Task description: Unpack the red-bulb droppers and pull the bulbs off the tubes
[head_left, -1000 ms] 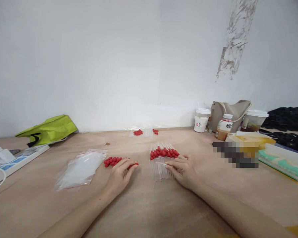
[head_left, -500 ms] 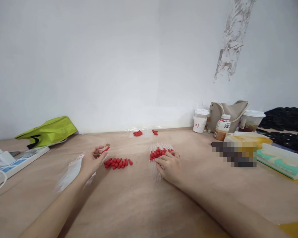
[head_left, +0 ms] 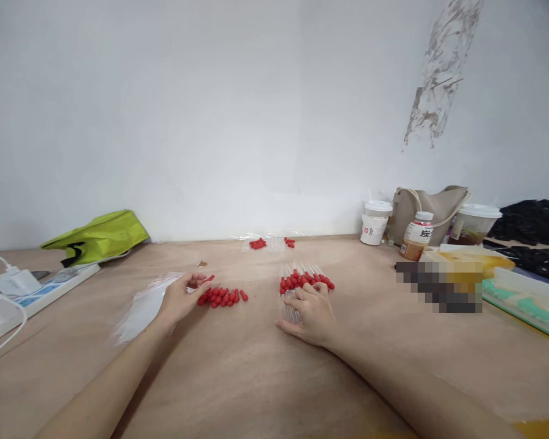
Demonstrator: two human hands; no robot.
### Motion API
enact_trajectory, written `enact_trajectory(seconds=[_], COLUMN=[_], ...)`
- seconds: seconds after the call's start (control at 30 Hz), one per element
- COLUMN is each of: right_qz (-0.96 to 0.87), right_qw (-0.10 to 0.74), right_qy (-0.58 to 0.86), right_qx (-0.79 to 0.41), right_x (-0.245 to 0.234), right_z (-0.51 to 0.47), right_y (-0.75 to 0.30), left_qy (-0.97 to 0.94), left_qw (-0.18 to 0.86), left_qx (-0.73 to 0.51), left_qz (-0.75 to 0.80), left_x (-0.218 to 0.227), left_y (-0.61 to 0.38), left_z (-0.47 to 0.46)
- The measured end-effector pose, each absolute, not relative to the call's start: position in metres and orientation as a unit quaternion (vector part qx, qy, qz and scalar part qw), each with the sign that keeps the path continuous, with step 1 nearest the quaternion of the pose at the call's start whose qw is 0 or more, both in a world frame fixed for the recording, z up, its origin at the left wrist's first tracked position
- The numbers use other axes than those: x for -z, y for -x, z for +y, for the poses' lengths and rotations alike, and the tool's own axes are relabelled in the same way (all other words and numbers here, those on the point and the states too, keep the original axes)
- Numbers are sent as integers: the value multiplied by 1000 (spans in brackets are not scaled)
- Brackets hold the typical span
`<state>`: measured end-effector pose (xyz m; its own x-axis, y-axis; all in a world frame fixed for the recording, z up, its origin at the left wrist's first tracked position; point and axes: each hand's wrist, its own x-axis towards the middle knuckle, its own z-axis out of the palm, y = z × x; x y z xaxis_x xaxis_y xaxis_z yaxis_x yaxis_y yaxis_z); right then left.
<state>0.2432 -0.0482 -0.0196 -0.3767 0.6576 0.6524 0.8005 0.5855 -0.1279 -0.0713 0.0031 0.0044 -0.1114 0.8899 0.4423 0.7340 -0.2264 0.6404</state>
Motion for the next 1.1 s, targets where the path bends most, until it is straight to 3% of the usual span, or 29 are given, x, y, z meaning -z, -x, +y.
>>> enact_trajectory(seconds=[0.33, 0.6, 0.83, 1.1], right_qz=[-819, -785, -720, -719], right_qw=[350, 376, 401, 403], right_qy=[441, 472, 551, 559], right_qx=[106, 142, 128, 89], right_x=[16, 2, 21, 25], right_z=[-51, -46, -42, -42], right_y=[-244, -277, -303, -305], left_qy=[-656, -638, -678, -826], left_qw=[50, 66, -91, 12], left_qx=[-332, -340, -369, -272], left_qz=[676, 688, 629, 493], left_x=[-4, -8, -19, -26], left_y=[74, 75, 52, -55], left_z=[4, 1, -4, -4])
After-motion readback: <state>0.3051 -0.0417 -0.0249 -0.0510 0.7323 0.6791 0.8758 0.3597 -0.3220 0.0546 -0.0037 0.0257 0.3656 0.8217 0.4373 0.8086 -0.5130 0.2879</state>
